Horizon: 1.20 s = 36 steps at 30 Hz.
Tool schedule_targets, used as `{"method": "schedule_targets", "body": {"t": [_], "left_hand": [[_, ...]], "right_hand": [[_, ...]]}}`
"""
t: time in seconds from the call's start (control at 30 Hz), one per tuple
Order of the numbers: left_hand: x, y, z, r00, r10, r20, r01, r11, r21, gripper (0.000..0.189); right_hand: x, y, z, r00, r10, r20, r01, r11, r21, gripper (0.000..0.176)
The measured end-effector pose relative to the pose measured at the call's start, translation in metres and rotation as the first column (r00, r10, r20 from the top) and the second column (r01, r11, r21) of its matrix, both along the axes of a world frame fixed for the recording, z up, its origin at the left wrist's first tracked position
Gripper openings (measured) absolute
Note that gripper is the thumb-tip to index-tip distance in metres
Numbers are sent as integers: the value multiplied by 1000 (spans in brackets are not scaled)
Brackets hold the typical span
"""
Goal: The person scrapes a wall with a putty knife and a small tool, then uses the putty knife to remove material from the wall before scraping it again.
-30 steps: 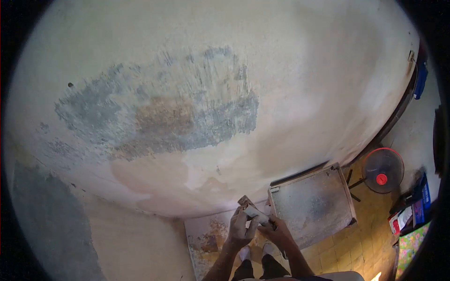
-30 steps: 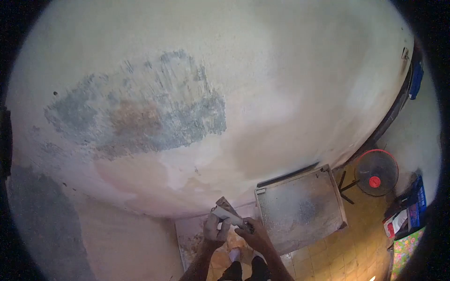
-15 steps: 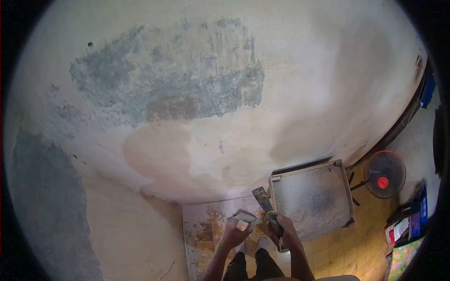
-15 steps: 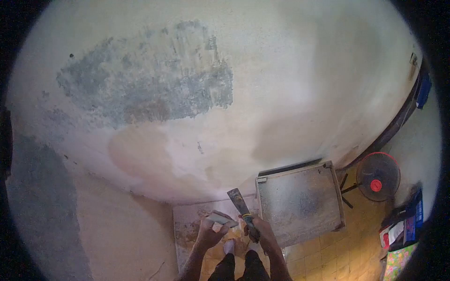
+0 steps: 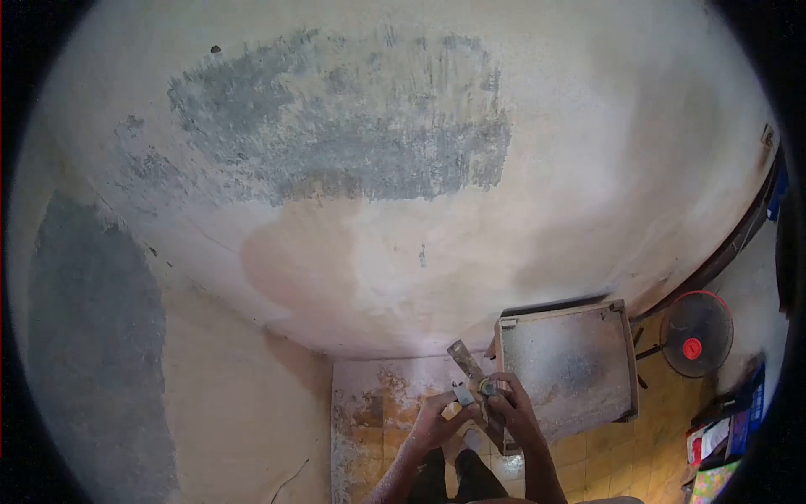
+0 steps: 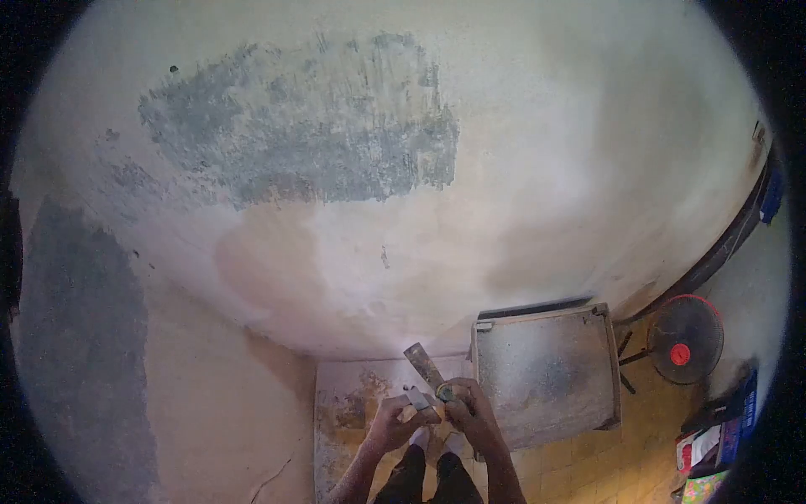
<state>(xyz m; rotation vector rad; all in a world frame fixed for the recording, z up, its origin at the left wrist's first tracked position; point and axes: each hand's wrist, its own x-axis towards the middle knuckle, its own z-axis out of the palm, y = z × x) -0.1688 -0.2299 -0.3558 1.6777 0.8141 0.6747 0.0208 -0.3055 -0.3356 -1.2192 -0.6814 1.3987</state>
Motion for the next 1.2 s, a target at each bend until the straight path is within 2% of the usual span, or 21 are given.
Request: {"method": "schedule_targets", "body": {"t": [0.07,0.17,0.27,0.37,0.47,0.57,0.67,0.77,0.87,0.97,1.07,1.1,1.17,1.2], "left_hand": [[-1,9,8,1000,-20,5,19,997,77,25],[0,27,15,996,-47,75,36,989,144,23],[1,38,33,995,-35,96,14,977,214,17],[-1,51,41,994,-89,55,61,921,384,20],[6,62,54,990,-121,75,72,880,470,23],[19,72,71,991,-131,35,78,764,641,32],[39,87,95,987,-145,69,44,655,755,26],[71,117,136,965,-258,56,82,496,864,25],[107,146,181,957,-290,27,65,302,951,21],[135,176,234,944,-330,-27,98,201,975,19],[152,197,266,962,-249,-110,148,141,979,20],[157,203,272,968,-209,-138,169,135,976,21],[163,211,283,974,-141,-177,189,76,979,24],[165,212,287,972,-131,-194,206,91,974,25]], "right_hand": [[-5,5,5,1000,-13,23,14,999,-34,48],[-17,16,14,975,-56,214,46,998,51,49],[-17,23,-11,946,-26,322,-5,995,97,49],[-18,24,-7,961,-18,274,-11,995,103,46],[-21,28,1,956,-76,285,44,992,115,45],[-12,37,15,952,-84,293,70,996,59,46],[-8,59,52,928,-256,271,184,946,266,46],[4,77,88,903,-367,223,260,882,394,45],[24,104,107,799,-509,320,269,779,567,37],[44,139,134,534,-740,409,191,577,794,25],[44,154,157,670,-685,286,334,622,708,18],[43,159,160,694,-681,234,348,601,719,17],[42,168,159,666,-706,242,357,585,728,17],[42,172,159,651,-718,245,360,576,733,16]]}}
